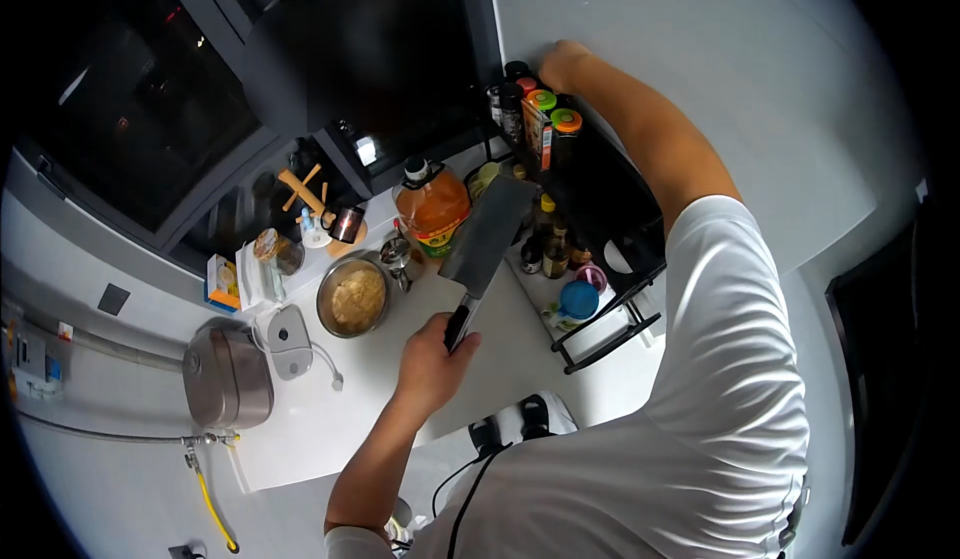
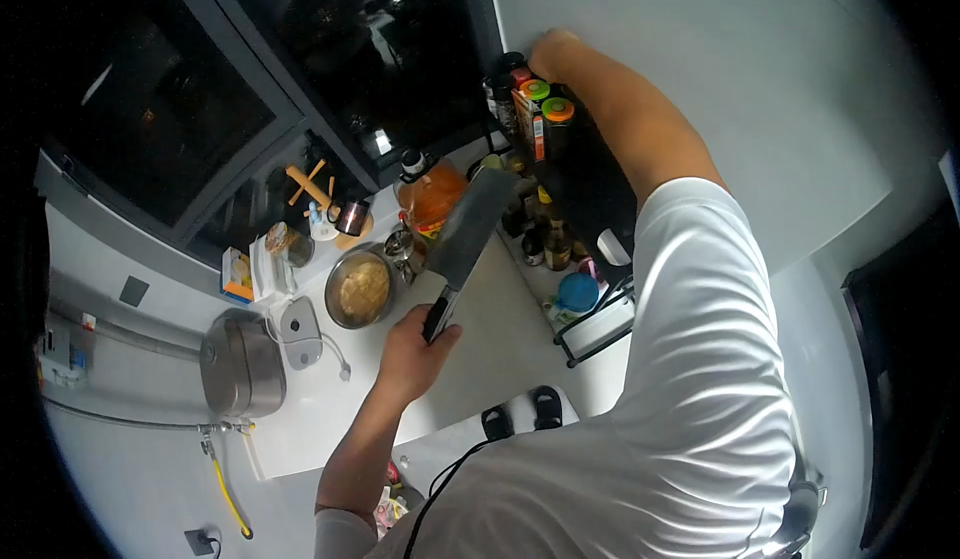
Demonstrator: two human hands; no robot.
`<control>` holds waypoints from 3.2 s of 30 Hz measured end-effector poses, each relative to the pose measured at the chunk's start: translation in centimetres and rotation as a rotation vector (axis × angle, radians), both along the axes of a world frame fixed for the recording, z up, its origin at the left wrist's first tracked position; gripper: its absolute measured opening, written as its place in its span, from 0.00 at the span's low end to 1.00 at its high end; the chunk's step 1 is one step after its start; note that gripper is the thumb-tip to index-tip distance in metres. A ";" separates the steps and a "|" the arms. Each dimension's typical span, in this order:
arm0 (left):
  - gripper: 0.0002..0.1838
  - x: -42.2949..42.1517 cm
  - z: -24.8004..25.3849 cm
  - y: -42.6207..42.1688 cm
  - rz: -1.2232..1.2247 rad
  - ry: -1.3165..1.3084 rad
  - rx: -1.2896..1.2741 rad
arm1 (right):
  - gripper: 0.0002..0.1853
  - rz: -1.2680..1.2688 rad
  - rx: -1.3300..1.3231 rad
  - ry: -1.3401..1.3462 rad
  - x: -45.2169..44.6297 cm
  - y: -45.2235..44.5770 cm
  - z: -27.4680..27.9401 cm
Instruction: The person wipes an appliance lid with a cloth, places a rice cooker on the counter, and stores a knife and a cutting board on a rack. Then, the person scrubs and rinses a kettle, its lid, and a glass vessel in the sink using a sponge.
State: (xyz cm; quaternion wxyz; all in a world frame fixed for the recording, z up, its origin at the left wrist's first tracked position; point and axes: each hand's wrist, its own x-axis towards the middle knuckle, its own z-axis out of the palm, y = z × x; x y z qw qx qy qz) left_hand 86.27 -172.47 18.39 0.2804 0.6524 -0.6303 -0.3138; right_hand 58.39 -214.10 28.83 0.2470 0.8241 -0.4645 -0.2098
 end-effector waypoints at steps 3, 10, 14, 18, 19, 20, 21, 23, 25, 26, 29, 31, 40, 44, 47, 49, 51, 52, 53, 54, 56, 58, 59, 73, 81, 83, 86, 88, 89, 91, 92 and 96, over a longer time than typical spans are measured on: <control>0.17 0.1 -0.3 0.1 -0.015 0.023 -0.025 | 0.13 0.001 -0.014 0.017 0.0 -0.9 -1.2; 0.18 -0.1 0.4 -0.2 -0.082 -0.032 0.020 | 0.15 0.131 -0.130 0.064 -1.1 0.7 -1.0; 0.22 -0.2 2.1 -0.4 -0.131 -0.098 0.009 | 0.14 0.121 -0.293 -0.138 -0.6 7.3 3.1; 0.25 -0.5 7.1 -1.8 -0.239 -0.177 -0.077 | 0.26 0.319 -0.093 -0.572 1.9 19.7 4.4; 0.24 -0.7 8.4 -2.2 -0.253 -0.219 -0.131 | 0.26 0.628 0.004 -0.738 2.1 22.2 3.2; 0.24 -0.8 9.4 -2.3 -0.274 -0.264 -0.177 | 0.26 0.643 0.093 -0.775 3.1 26.5 3.4; 0.24 -1.0 10.2 -2.5 -0.291 -0.298 -0.157 | 0.25 0.655 0.059 -0.731 4.0 29.4 2.7; 0.23 -2.1 11.9 -3.5 -0.330 -0.369 -0.152 | 0.22 0.689 -0.093 -0.755 5.1 33.0 1.4; 0.19 -3.0 12.9 -3.2 -0.386 -0.326 -0.179 | 0.21 0.666 -0.183 -0.768 5.4 34.9 0.8; 0.19 -3.1 12.9 -3.4 -0.406 -0.341 -0.170 | 0.21 0.601 -0.167 -0.823 5.5 35.5 0.4; 0.21 -3.9 13.1 -2.9 -0.433 -0.338 -0.145 | 0.19 0.454 -0.146 -0.930 5.7 37.3 -1.7; 0.28 -4.3 13.1 -3.2 -0.436 -0.374 -0.102 | 0.18 0.448 -0.196 -0.873 5.8 37.7 -3.3; 0.45 -4.4 16.3 -2.6 -0.388 0.113 -0.326 | 0.16 0.459 -0.322 -0.942 1.9 33.8 0.3; 0.37 -2.4 14.8 -2.0 -0.349 0.330 -0.351 | 0.14 0.282 -0.396 -1.228 -3.0 29.4 4.8; 0.32 -0.5 11.2 -1.9 -0.316 0.331 -0.251 | 0.14 0.235 -0.329 -1.450 -7.5 23.9 4.1; 0.30 1.3 8.9 -2.1 -0.329 0.312 -0.185 | 0.14 0.161 -0.208 -1.612 -8.9 22.6 2.5; 0.29 3.1 6.2 -2.2 -0.315 0.348 -0.148 | 0.13 0.067 -0.153 -1.651 -9.6 22.2 1.9; 0.28 3.6 5.5 -2.0 -0.307 0.364 -0.127 | 0.13 0.039 -0.143 -1.678 -9.5 22.6 1.7; 0.27 3.8 5.1 -1.6 -0.270 0.355 -0.108 | 0.13 0.054 -0.169 -1.692 -9.7 22.3 1.3; 0.27 4.0 4.9 -1.2 -0.234 0.343 -0.088 | 0.13 0.067 -0.193 -1.709 -9.8 21.8 0.4; 0.26 4.5 4.6 -0.7 -0.189 0.320 -0.056 | 0.13 0.063 -0.213 -1.712 -9.9 21.5 -0.3; 0.26 5.0 4.2 -0.6 -0.177 0.299 -0.035 | 0.13 0.028 -0.208 -1.683 -9.9 21.6 -0.4; 0.26 5.0 3.9 -0.6 -0.169 0.306 -0.038 | 0.14 0.018 -0.203 -1.681 -9.8 21.9 -0.3; 0.24 4.5 1.5 -0.7 -0.151 0.364 -0.028 | 0.18 -0.408 -0.346 -1.165 -8.4 21.3 -4.2; 0.23 2.7 1.0 -0.3 -0.183 0.315 0.019 | 0.17 -0.542 -0.214 -1.114 -9.7 21.0 -6.8; 0.23 1.9 1.0 -0.4 -0.197 0.307 0.030 | 0.17 -0.544 -0.167 -1.102 -9.7 20.9 -6.2; 0.24 0.8 0.6 -0.5 -0.208 0.342 0.035 | 0.18 -0.537 -0.157 -1.112 -9.6 21.6 -5.2; 0.24 0.2 0.2 -0.7 -0.218 0.361 0.038 | 0.18 -0.524 -0.170 -1.098 -9.6 21.7 -5.1; 0.24 -0.1 -0.2 -0.8 -0.227 0.351 0.043 | 0.19 -0.516 -0.175 -1.077 -9.8 21.7 -5.2; 0.24 -0.4 -0.9 -0.9 -0.247 0.329 0.051 | 0.20 -0.495 -0.176 -1.061 -10.1 22.3 -4.9; 0.24 -0.8 -0.9 -0.9 -0.245 0.318 0.058 | 0.21 -0.482 -0.174 -1.067 -10.3 23.0 -4.6; 0.24 -1.5 -1.5 -0.2 -0.283 0.291 0.090 | 0.24 -0.479 -0.225 -1.158 -10.6 27.9 -1.9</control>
